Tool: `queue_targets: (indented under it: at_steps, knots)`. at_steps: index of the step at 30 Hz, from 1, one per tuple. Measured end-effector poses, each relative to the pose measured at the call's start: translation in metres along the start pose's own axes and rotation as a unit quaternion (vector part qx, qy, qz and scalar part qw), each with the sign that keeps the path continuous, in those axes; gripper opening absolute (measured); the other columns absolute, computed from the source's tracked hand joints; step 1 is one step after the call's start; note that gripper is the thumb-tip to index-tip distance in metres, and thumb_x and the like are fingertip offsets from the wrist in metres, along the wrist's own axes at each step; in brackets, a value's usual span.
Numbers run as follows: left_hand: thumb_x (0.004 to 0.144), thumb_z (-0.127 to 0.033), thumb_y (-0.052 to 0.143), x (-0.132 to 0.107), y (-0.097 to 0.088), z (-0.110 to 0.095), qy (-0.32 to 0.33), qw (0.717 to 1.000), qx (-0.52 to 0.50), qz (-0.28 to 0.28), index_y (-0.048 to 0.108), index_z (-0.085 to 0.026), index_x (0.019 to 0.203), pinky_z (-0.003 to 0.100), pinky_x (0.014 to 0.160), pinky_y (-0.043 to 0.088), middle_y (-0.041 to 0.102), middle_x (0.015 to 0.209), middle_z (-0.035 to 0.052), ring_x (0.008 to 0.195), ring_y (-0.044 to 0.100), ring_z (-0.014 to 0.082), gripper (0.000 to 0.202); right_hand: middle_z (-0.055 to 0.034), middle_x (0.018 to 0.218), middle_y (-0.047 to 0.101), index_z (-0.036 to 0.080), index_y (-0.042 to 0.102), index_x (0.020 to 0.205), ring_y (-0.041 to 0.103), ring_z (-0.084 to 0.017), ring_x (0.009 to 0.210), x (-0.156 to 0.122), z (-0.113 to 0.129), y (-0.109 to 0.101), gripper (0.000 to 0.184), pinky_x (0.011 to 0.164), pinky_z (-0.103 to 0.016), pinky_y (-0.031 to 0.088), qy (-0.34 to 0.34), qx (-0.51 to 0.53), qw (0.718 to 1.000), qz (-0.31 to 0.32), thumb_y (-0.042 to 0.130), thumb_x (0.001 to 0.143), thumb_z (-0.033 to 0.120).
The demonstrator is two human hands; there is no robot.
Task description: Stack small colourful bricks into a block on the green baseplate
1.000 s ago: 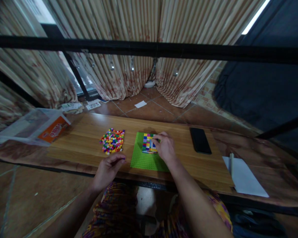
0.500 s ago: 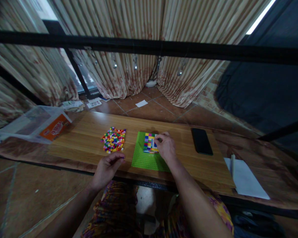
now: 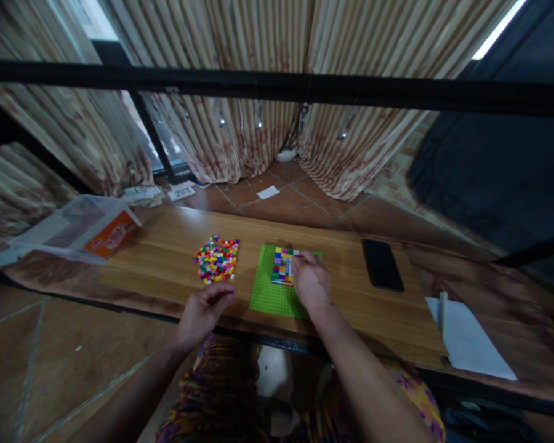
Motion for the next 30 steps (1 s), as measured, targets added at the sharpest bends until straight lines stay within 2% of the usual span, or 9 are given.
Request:
queue_targets:
  at_steps: [10,15,20,23,26,30]
  knots:
    - [0.079,-0.028,0.066,-0.001,-0.006,0.005,-0.014,1.000,0.017,-0.013,0.073,-0.020,0.089,0.030,0.081,0.054,0.074,0.087,0.0026,0.083,0.068,0.0176,0.014,-0.0098,0.111,0.066,0.026,0.075,0.095,0.058,-0.027,0.099,-0.006,0.001,0.001,0.033,0.080,-0.037,0.047,-0.007,-0.041,0.999,-0.009,0.042,0.098,0.030]
    - [0.078,-0.029,0.067,0.003,-0.015,0.019,-0.027,0.999,0.013,-0.038,0.073,-0.019,0.089,0.032,0.083,0.054,0.075,0.088,0.0034,0.085,0.069,0.0186,0.017,-0.0100,0.113,0.065,0.026,0.076,0.097,0.058,-0.026,0.100,-0.009,0.000,0.001,0.034,0.080,-0.037,0.048,-0.006,-0.039,0.999,-0.005,0.042,0.099,0.029]
    - [0.075,-0.029,0.068,0.005,-0.031,0.037,-0.046,0.996,0.023,-0.075,0.073,-0.019,0.088,0.032,0.080,0.053,0.075,0.085,0.0032,0.082,0.069,0.0190,0.017,-0.0116,0.112,0.066,0.022,0.076,0.106,0.061,-0.026,0.102,-0.011,-0.006,-0.004,0.033,0.091,-0.040,0.049,0.009,0.031,0.999,-0.040,0.045,0.097,0.032]
    - [0.074,-0.029,0.068,0.004,-0.038,0.043,-0.053,0.995,0.025,-0.087,0.072,-0.019,0.087,0.031,0.077,0.053,0.074,0.083,0.0029,0.080,0.069,0.0190,0.016,-0.0118,0.108,0.068,0.019,0.075,0.108,0.064,-0.025,0.098,-0.010,-0.011,-0.011,0.035,0.089,-0.039,0.052,0.027,0.119,0.990,-0.076,0.047,0.096,0.034]
    - [0.076,-0.028,0.067,0.005,-0.035,0.042,-0.048,0.994,0.042,-0.084,0.072,-0.019,0.090,0.031,0.076,0.053,0.074,0.084,0.0035,0.080,0.069,0.0192,0.017,-0.0117,0.104,0.070,0.017,0.075,0.107,0.065,-0.024,0.096,-0.006,-0.017,-0.020,0.036,0.083,-0.037,0.054,0.041,0.175,0.977,-0.113,0.046,0.095,0.036]
    - [0.084,-0.021,0.057,0.016,-0.012,0.015,0.040,0.989,0.139,-0.040,0.070,-0.019,0.093,0.031,0.083,0.052,0.073,0.093,0.0054,0.088,0.068,0.0183,0.016,-0.0122,0.098,0.071,0.015,0.075,0.102,0.066,-0.024,0.092,-0.001,-0.030,-0.029,0.036,0.079,-0.037,0.054,0.060,0.204,0.966,-0.151,0.047,0.094,0.037]
Point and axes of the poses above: each hand's wrist, its own x-axis towards the middle knuckle, its own y-axis out of the palm, z = x × y, the point moved 9 cm from there along x, towards the middle knuckle
